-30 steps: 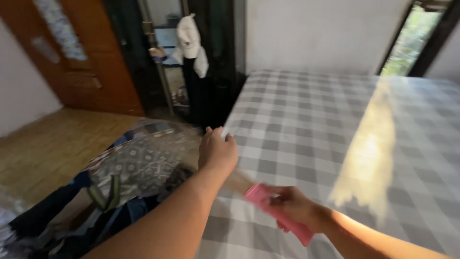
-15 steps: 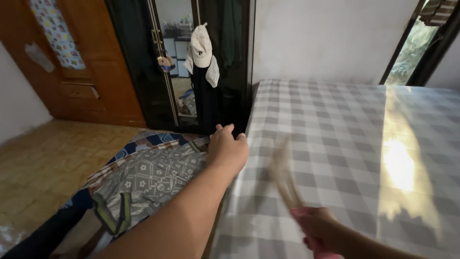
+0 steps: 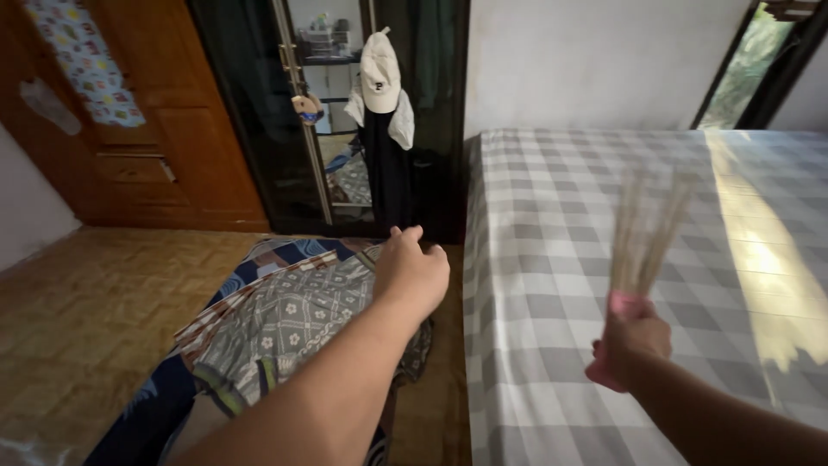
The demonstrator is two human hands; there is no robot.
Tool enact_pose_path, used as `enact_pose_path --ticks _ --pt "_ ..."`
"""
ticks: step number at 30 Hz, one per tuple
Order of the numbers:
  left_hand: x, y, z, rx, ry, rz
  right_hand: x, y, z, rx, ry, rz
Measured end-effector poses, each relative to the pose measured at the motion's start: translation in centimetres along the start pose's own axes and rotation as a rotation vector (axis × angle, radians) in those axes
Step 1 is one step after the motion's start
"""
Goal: Sweeping the surface of a bed using a small stick broom.
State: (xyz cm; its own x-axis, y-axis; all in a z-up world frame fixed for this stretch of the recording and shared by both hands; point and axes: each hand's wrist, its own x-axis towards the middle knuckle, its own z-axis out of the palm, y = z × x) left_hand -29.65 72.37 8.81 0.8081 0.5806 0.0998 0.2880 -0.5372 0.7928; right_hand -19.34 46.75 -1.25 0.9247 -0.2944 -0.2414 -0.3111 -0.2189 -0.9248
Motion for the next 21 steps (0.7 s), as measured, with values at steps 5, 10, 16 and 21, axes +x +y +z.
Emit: enact_pose_path --ticks 5,10,16,21 --pt "2.0 0.8 1.4 0.013 -0.16 0.047 2.7 8.7 1.1 -0.183 -0.128 0.253" --pt "6.9 3.6 4.2 0.066 -0.245 0.205 1.0 6.1 3.6 -0.093 -0.229 0.159" --pt "13.1 7.1 7.8 0.059 -0.364 0.383 5.9 -0.3 3.3 0.081 0.063 -0.03" --pt "17.3 9.5 8.3 0.049 -0.434 0.431 14.1 1.1 1.9 0.159 0.309 0.209"
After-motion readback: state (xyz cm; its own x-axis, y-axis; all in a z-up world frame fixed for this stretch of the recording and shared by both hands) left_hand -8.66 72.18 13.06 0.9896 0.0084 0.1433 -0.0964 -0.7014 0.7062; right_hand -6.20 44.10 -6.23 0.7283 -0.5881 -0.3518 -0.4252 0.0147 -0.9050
